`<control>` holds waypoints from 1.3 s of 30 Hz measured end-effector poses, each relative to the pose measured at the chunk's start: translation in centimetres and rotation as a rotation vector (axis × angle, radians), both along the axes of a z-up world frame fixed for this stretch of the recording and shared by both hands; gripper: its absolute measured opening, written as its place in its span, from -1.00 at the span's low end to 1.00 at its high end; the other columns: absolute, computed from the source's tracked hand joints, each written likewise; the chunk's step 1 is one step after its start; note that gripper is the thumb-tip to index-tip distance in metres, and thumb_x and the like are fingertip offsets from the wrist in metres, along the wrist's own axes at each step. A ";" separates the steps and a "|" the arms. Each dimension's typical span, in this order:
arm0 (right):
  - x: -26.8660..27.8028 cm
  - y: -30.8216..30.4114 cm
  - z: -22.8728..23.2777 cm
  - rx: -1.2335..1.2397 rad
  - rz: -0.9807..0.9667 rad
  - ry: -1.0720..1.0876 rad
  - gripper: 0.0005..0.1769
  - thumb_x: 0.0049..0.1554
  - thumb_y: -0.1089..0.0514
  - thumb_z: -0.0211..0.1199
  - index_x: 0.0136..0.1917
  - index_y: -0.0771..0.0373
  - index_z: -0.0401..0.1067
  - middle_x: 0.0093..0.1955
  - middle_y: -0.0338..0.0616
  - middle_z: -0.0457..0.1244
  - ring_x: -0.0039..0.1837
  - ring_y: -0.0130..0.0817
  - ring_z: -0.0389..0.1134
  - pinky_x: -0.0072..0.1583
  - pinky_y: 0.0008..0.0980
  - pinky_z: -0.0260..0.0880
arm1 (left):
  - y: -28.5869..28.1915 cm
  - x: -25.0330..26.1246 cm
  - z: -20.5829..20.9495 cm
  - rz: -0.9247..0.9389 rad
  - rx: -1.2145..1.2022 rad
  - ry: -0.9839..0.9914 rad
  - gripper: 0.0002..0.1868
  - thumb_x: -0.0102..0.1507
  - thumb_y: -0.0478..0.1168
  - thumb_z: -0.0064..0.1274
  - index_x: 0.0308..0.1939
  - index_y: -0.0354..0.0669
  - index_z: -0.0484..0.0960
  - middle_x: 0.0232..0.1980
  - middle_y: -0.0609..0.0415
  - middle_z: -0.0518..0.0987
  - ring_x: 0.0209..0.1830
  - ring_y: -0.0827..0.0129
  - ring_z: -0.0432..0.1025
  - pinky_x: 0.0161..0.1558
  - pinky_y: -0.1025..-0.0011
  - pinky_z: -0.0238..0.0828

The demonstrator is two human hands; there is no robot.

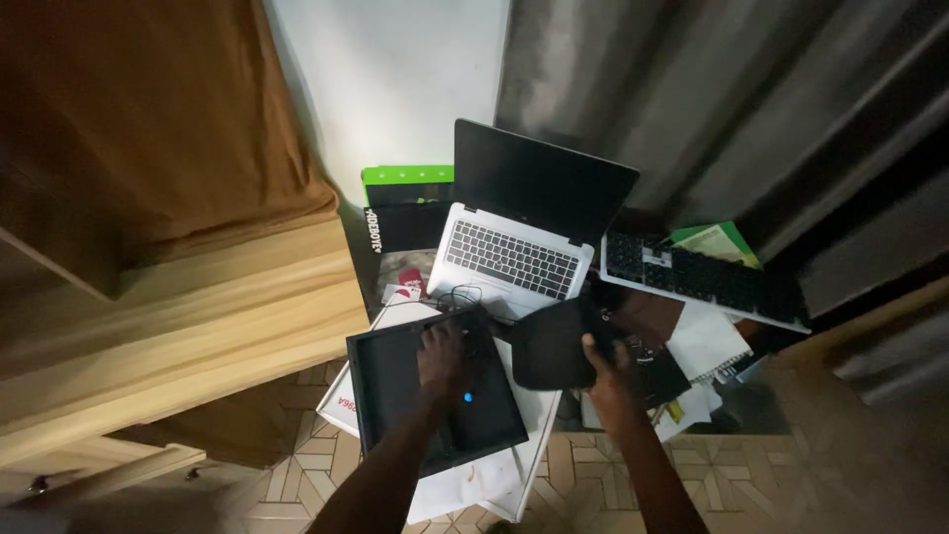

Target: Cleaning a board game board and its container using a cloth.

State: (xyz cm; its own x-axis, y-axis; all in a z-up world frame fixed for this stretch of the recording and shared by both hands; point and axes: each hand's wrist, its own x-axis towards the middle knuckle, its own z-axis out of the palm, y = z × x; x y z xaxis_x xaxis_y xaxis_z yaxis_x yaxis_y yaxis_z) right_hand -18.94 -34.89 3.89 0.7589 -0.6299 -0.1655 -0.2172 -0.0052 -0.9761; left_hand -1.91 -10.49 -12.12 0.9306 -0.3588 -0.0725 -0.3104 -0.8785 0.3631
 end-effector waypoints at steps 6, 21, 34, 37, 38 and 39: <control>3.4 2.3 4.0 0.619 0.214 -0.517 -0.33 0.03 0.14 0.41 0.38 0.09 0.28 0.40 -0.11 0.20 0.37 -0.16 0.29 0.29 -0.08 0.46 | 3.2 2.5 7.1 -0.019 -0.269 -0.059 -0.46 0.21 -0.11 0.16 0.28 -0.08 0.50 0.21 -0.24 0.54 0.10 -0.21 0.46 0.07 -0.06 0.48; 13.2 12.9 4.8 0.301 0.500 0.026 -0.43 -0.07 0.25 0.28 0.25 0.21 0.39 0.04 0.00 0.31 0.13 -0.03 0.39 0.18 0.02 0.50 | 18.7 9.0 21.5 -0.085 -0.470 -0.591 -0.36 -0.06 -0.43 0.19 0.15 -0.24 0.55 0.04 -0.19 0.56 0.06 -0.15 0.44 0.08 0.07 0.42; 20.9 19.4 1.4 0.498 0.278 0.023 -0.36 -0.12 0.24 0.25 0.28 0.21 0.38 0.20 -0.05 0.31 0.19 -0.11 0.37 0.12 -0.21 0.45 | 23.1 23.0 6.6 -0.136 -0.561 -0.384 -0.39 -0.14 -0.35 0.32 0.01 -0.31 0.59 -0.05 -0.30 0.61 -0.03 -0.22 0.49 -0.01 0.05 0.45; 22.2 20.4 -6.1 0.470 0.149 0.288 -0.32 -0.07 0.19 0.24 0.35 0.03 0.33 0.23 -0.07 0.30 0.07 -0.06 0.26 -0.01 -0.12 0.26 | 23.7 23.9 5.2 -0.121 -0.631 -0.302 -0.43 -0.14 -0.35 0.29 -0.03 -0.33 0.58 -0.13 -0.31 0.60 -0.10 -0.22 0.48 -0.10 0.05 0.45; 21.6 19.1 -13.2 -0.077 0.353 0.170 -0.33 -0.10 0.23 0.19 0.33 0.10 0.38 0.33 -0.01 0.23 0.19 -0.13 0.26 0.02 -0.21 0.37 | 23.8 24.1 4.4 -0.092 -0.606 -0.253 -0.60 -0.04 -0.33 0.26 -0.11 -0.26 0.61 -0.16 -0.25 0.62 -0.11 -0.18 0.50 -0.10 0.07 0.47; 20.9 16.9 -19.5 -0.628 0.544 0.038 -0.33 -0.13 0.27 0.14 0.30 0.18 0.42 0.43 0.04 0.15 0.30 -0.19 0.27 0.06 -0.29 0.48 | 23.8 24.6 3.8 -0.065 -0.582 -0.210 -0.77 0.06 -0.31 0.23 -0.20 -0.20 0.63 -0.19 -0.19 0.64 -0.11 -0.13 0.52 -0.09 0.09 0.49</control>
